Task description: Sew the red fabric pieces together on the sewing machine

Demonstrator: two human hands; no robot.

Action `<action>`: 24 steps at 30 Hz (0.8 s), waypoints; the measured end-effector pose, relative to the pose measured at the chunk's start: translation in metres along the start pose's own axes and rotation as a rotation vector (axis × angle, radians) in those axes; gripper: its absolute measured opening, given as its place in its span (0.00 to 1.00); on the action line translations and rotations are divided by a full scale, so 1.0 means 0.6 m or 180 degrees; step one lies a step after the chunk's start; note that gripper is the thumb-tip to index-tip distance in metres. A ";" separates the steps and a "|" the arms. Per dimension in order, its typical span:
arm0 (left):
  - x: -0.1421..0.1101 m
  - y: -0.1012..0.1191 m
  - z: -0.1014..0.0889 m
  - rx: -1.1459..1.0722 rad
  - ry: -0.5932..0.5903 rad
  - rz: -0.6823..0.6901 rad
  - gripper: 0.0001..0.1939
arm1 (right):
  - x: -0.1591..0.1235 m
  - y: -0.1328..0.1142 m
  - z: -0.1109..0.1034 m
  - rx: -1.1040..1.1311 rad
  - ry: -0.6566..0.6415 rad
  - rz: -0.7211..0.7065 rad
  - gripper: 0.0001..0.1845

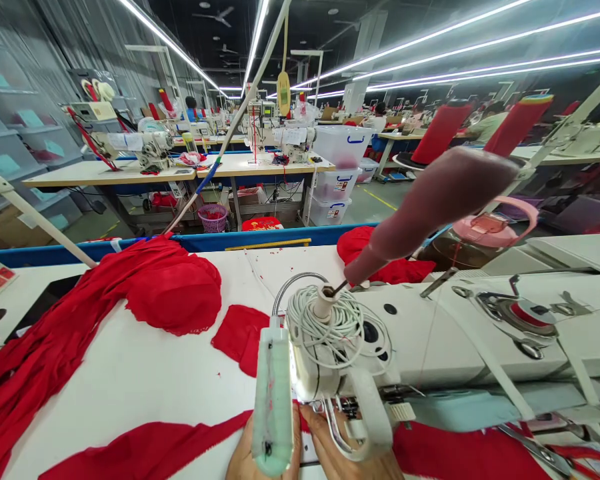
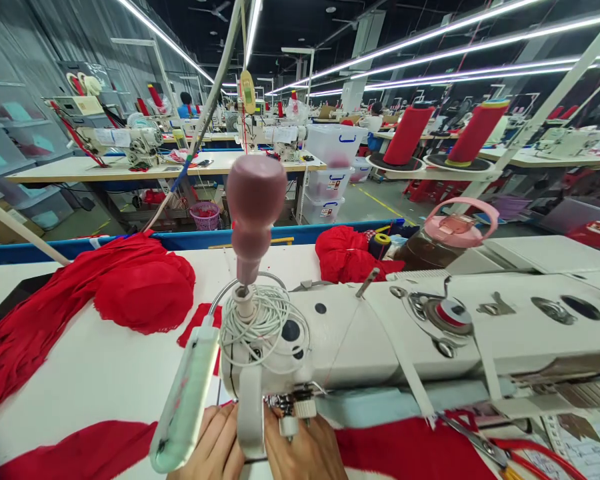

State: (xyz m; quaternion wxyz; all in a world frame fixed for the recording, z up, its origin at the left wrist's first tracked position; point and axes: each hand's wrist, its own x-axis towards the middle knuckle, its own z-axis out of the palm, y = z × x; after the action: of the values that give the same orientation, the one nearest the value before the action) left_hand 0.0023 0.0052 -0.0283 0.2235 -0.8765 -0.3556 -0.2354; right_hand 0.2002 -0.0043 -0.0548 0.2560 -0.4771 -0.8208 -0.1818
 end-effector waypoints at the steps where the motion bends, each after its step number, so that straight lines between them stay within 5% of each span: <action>1: -0.002 0.000 0.001 -0.0047 -0.0023 -0.0006 0.11 | -0.001 -0.001 0.000 -0.0002 -0.0011 0.0007 0.17; 11: -0.045 -0.003 0.037 -0.0150 -0.0090 -0.0023 0.12 | 0.002 0.001 -0.003 0.0011 -0.0116 -0.0075 0.22; 24: -0.053 -0.002 0.045 -0.0213 -0.0180 0.0029 0.06 | 0.008 -0.004 -0.001 -0.0066 -0.0186 -0.0052 0.19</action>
State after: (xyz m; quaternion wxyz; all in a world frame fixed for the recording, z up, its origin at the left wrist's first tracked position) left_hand -0.0120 0.0044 -0.0678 0.1850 -0.8913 -0.3498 -0.2213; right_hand 0.1961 -0.0025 -0.0514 0.2256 -0.4781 -0.8299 -0.1783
